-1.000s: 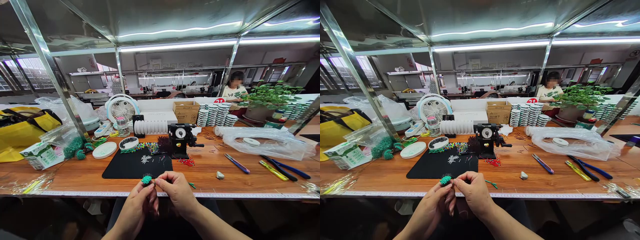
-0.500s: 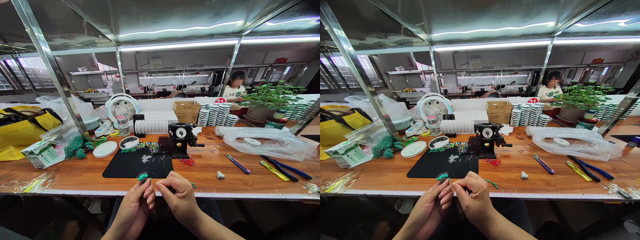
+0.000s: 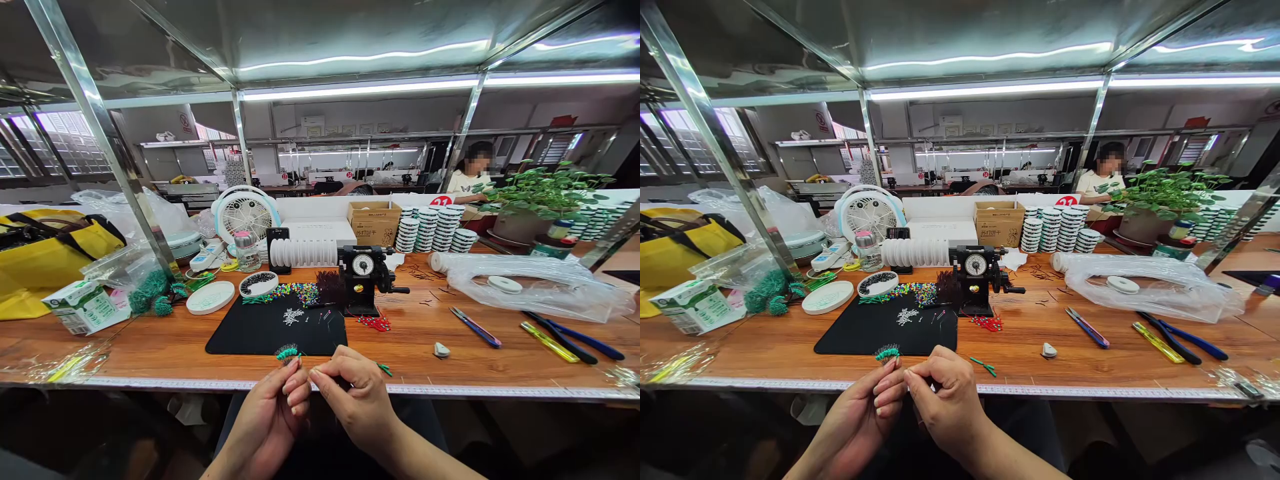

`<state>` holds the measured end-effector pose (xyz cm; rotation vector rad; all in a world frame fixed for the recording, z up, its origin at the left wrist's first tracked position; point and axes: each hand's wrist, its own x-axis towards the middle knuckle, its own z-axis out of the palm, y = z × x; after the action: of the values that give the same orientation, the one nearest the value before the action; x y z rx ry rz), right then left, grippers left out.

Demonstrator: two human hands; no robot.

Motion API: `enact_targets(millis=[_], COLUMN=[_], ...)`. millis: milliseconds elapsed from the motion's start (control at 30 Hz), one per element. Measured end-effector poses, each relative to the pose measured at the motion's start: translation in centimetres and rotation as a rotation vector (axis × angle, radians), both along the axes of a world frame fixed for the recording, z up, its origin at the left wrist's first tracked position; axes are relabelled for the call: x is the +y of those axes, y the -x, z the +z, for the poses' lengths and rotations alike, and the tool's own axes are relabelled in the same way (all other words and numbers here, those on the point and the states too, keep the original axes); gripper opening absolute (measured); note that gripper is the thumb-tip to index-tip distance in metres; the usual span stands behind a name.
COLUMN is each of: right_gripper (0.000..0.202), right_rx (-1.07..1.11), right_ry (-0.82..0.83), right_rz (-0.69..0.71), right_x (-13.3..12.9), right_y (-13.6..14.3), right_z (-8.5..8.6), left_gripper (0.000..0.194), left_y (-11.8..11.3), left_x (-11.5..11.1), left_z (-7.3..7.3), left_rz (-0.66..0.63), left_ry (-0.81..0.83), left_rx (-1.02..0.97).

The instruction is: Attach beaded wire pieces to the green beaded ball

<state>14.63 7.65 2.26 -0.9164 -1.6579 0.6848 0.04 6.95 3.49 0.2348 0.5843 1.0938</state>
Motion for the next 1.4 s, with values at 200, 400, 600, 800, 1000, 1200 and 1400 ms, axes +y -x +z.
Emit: enact_targets(millis=[200,400,600,800,1000,1200,1400], right_gripper=[0.017,0.019,0.017,0.019,0.020,0.020,0.020], right_rx=[-0.003,-0.047,-0.065,-0.095,-0.078,-0.133,-0.245], right_ry=[0.001,-0.025,-0.077,-0.095,-0.115,-0.141,-0.096], right_rz=[-0.021,-0.048,-0.011,-0.001,-0.034,-0.051,-0.047], right_x=[0.3,0.5,0.0,-0.3,0.2,0.6,0.6], right_y=[0.1,0.1,0.0,0.1,0.3,0.2,0.3], right_z=[-0.3,-0.5,-0.6,-0.6,-0.9,-1.3,-1.0], left_gripper=[0.019,0.020,0.025,0.025,0.020,0.020,0.025], left_y=[-0.1,-0.1,0.0,0.1,-0.3,-0.9,-0.3], left_x=[-0.2,-0.3,0.0,0.1,-0.4,-0.9,-0.3], left_z=[-0.4,-0.6,-0.3,-0.2,-0.4,-0.9,-1.0], left_rz=[-0.012,-0.009,0.010,0.000,0.003,0.038,0.045], left_ry=[-0.031,-0.072,0.028,0.040,-0.038,-0.250,-0.333], left_rx=[0.061,0.107,-0.007,-0.011,0.111,0.421,0.721])
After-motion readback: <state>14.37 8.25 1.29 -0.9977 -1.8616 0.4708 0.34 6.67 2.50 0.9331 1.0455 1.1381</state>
